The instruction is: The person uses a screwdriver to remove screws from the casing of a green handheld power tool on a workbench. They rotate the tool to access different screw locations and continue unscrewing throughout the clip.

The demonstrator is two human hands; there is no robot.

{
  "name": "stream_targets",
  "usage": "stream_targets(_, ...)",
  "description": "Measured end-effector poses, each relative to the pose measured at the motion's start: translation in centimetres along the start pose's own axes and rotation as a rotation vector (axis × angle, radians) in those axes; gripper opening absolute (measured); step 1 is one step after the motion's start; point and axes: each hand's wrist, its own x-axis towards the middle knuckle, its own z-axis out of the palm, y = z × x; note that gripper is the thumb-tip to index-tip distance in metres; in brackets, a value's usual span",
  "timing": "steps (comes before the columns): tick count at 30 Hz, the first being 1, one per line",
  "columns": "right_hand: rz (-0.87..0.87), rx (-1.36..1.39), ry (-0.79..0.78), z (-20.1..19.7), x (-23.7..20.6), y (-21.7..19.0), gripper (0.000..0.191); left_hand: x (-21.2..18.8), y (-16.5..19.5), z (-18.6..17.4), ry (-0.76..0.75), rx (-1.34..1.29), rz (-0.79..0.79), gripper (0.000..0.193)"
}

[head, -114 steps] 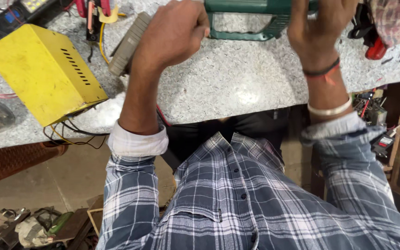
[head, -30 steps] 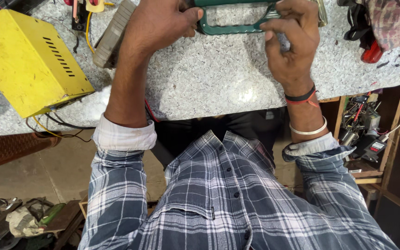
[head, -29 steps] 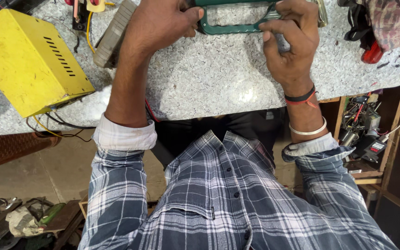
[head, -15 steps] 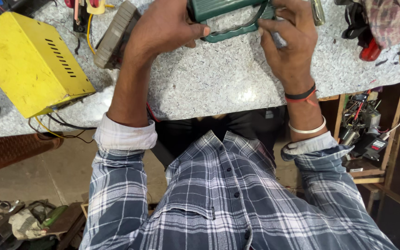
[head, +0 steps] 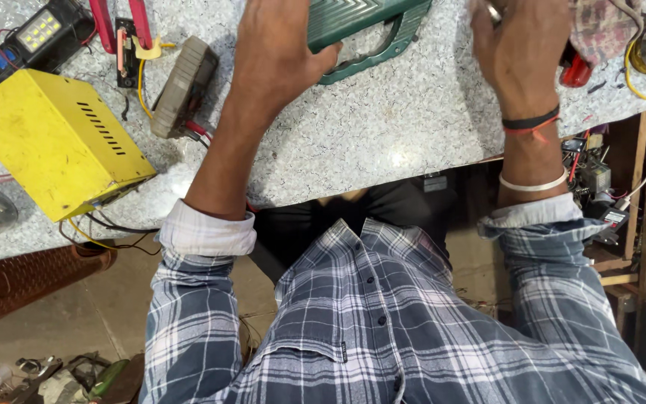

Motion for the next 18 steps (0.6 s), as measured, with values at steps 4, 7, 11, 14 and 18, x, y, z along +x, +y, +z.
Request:
stream_targets(4, 0.226, 0.244, 0.102, -1.5, 1.1, 0.7, 0.023, -0.4, -0.4, 0.2, 0.070, 0.014, -0.048, 0.059)
stream_targets(7, 0.166, 0.716, 0.169, -2.5, 0.7, 0.3, 0.017, -0.1, -0.4, 0.2, 0.107, 0.068, -0.096, 0.068)
stream_targets(11, 0.173, 0.988, 0.218, -1.7, 0.7, -0.8, 0.026, 0.4, 0.1, 0.7, -0.003, 0.036, -0.173, 0.076)
stream_targets(14, 0.095, 0.962, 0.317, -0.8, 0.9, -1.0, 0.035, 0.3, 0.7, 0.9, -0.041, 0.062, -0.207, 0.076)
stream_targets(18, 0.146, 0.924, 0.329, -0.6, -0.3, -0.1, 0.033, 0.1, 1.4, 0.3, 0.001, 0.043, -0.192, 0.075)
